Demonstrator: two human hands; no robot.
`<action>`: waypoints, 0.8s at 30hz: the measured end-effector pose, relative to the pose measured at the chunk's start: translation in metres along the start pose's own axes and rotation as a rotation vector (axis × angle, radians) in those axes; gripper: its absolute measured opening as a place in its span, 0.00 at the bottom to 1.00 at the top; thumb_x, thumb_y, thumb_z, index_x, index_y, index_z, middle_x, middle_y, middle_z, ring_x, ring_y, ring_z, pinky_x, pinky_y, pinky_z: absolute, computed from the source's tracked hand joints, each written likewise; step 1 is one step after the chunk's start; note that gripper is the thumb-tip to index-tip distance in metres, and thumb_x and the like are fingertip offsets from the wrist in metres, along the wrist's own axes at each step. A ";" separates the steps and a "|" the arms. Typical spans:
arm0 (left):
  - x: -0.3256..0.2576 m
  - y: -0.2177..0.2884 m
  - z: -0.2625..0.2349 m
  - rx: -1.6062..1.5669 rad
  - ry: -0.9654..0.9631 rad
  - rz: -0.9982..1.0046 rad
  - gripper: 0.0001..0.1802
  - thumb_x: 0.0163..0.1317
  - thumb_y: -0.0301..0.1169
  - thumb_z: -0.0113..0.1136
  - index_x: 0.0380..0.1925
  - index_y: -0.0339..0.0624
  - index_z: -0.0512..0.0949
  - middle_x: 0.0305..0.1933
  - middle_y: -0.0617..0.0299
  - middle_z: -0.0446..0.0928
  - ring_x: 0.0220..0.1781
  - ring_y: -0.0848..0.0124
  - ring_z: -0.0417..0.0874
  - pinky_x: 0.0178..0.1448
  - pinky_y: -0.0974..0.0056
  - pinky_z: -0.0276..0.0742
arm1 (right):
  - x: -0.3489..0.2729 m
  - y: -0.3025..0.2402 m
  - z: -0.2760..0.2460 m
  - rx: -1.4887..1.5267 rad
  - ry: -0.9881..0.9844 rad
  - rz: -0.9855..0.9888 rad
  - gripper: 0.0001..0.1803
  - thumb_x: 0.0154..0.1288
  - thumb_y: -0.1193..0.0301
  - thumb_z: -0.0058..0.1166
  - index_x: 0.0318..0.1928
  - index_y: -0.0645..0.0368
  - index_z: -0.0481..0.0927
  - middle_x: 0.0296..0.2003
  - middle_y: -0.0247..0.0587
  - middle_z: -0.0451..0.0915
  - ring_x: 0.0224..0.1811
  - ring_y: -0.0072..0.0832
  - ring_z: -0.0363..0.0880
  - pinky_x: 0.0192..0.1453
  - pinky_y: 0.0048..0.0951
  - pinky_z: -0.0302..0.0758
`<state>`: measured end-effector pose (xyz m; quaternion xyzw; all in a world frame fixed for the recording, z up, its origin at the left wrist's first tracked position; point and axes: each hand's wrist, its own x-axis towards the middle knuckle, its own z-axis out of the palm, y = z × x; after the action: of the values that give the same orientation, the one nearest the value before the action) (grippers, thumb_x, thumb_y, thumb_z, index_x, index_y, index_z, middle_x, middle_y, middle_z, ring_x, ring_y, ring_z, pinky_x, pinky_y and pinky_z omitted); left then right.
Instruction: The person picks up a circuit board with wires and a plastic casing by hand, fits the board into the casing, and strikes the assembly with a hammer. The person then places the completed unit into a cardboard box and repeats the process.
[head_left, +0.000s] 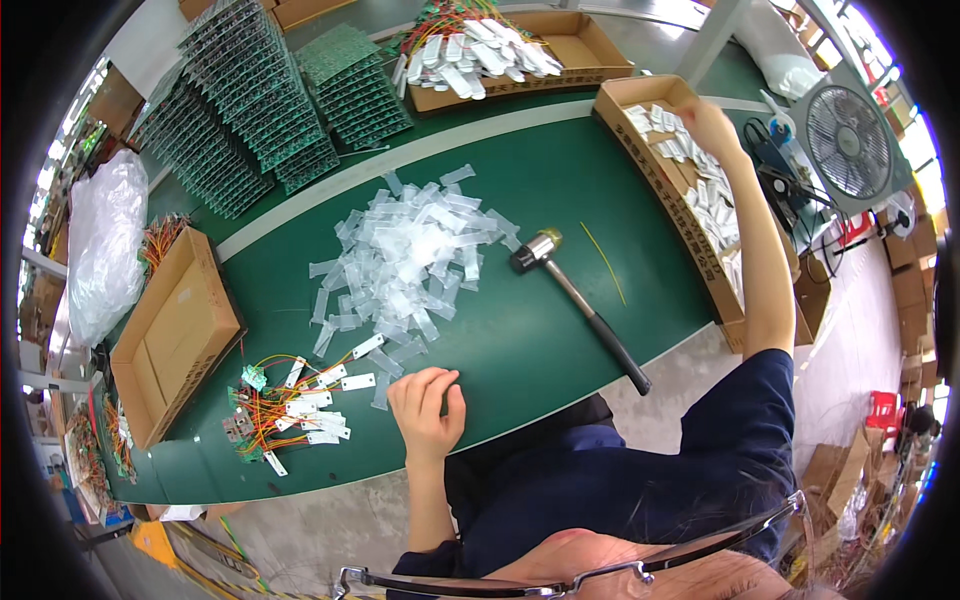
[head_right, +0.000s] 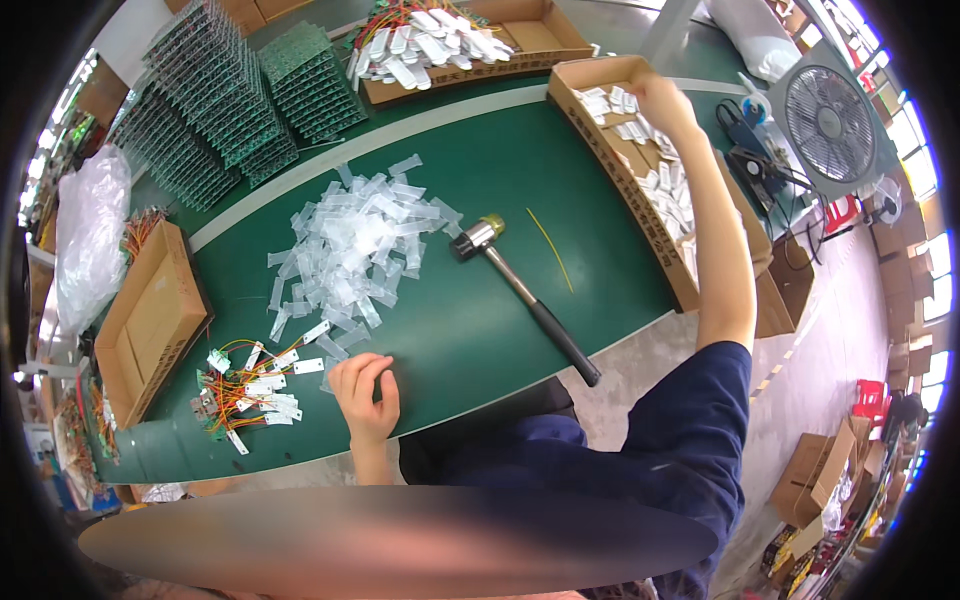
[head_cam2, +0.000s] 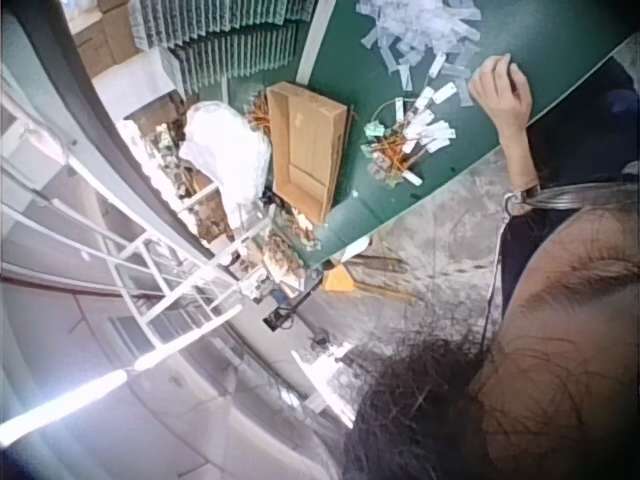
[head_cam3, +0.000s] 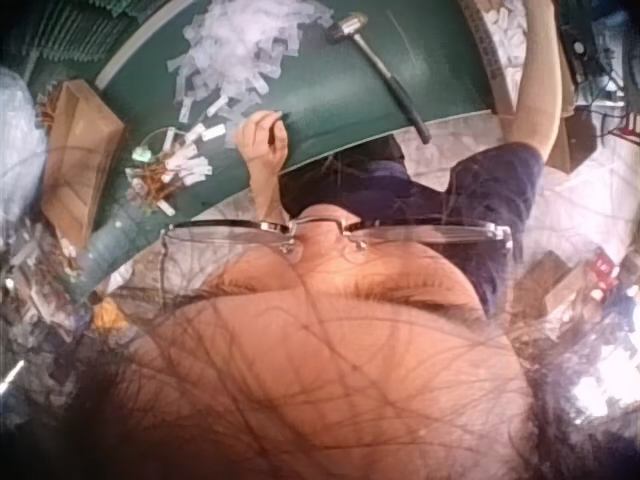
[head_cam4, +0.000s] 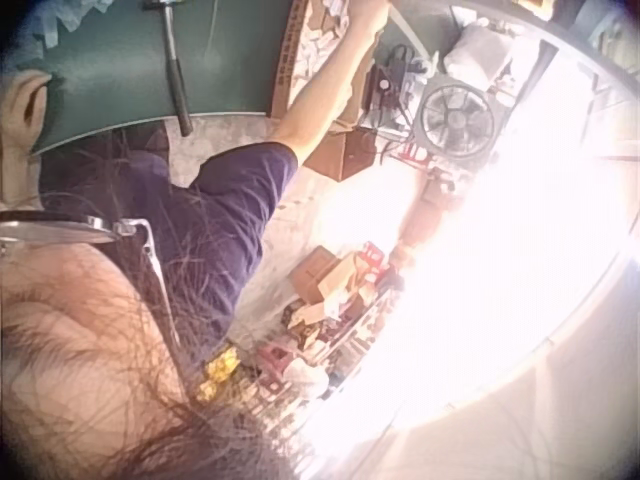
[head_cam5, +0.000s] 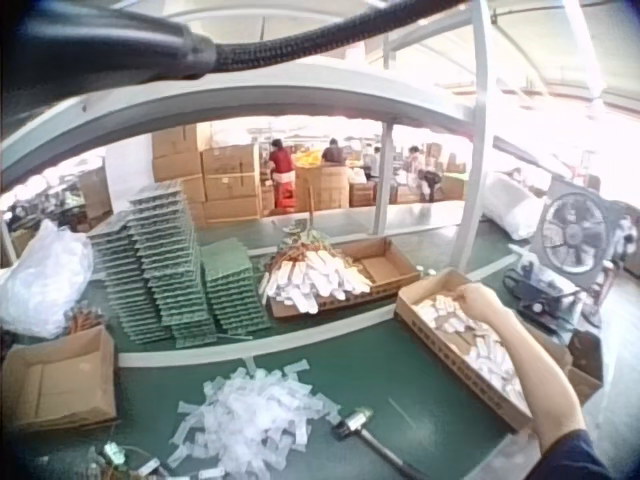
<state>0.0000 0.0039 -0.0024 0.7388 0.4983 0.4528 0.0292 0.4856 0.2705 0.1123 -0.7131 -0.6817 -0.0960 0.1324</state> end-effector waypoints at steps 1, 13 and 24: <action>0.000 0.001 0.001 -0.005 0.000 0.005 0.08 0.53 0.25 0.63 0.35 0.45 0.81 0.40 0.65 0.79 0.42 0.63 0.76 0.48 0.59 0.66 | -0.015 0.031 0.009 0.055 -0.119 -0.048 0.14 0.63 0.69 0.51 0.47 0.57 0.84 0.40 0.52 0.84 0.42 0.46 0.82 0.49 0.41 0.77; -0.002 0.001 0.003 0.042 -0.019 0.024 0.07 0.53 0.24 0.62 0.34 0.43 0.80 0.36 0.62 0.79 0.40 0.63 0.78 0.47 0.60 0.67 | -0.039 0.039 0.099 0.010 -0.011 0.195 0.13 0.62 0.69 0.52 0.46 0.58 0.81 0.47 0.54 0.79 0.48 0.50 0.79 0.54 0.44 0.75; 0.004 0.002 0.003 -0.019 -0.082 0.005 0.06 0.54 0.23 0.62 0.33 0.41 0.80 0.35 0.61 0.79 0.39 0.63 0.78 0.45 0.60 0.67 | -0.089 0.003 0.004 0.381 0.102 0.091 0.10 0.62 0.69 0.54 0.40 0.60 0.83 0.35 0.49 0.84 0.37 0.40 0.84 0.43 0.37 0.79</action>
<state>0.0041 0.0069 -0.0005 0.7576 0.4907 0.4268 0.0553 0.4842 0.1872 0.0798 -0.6994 -0.6470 0.0050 0.3036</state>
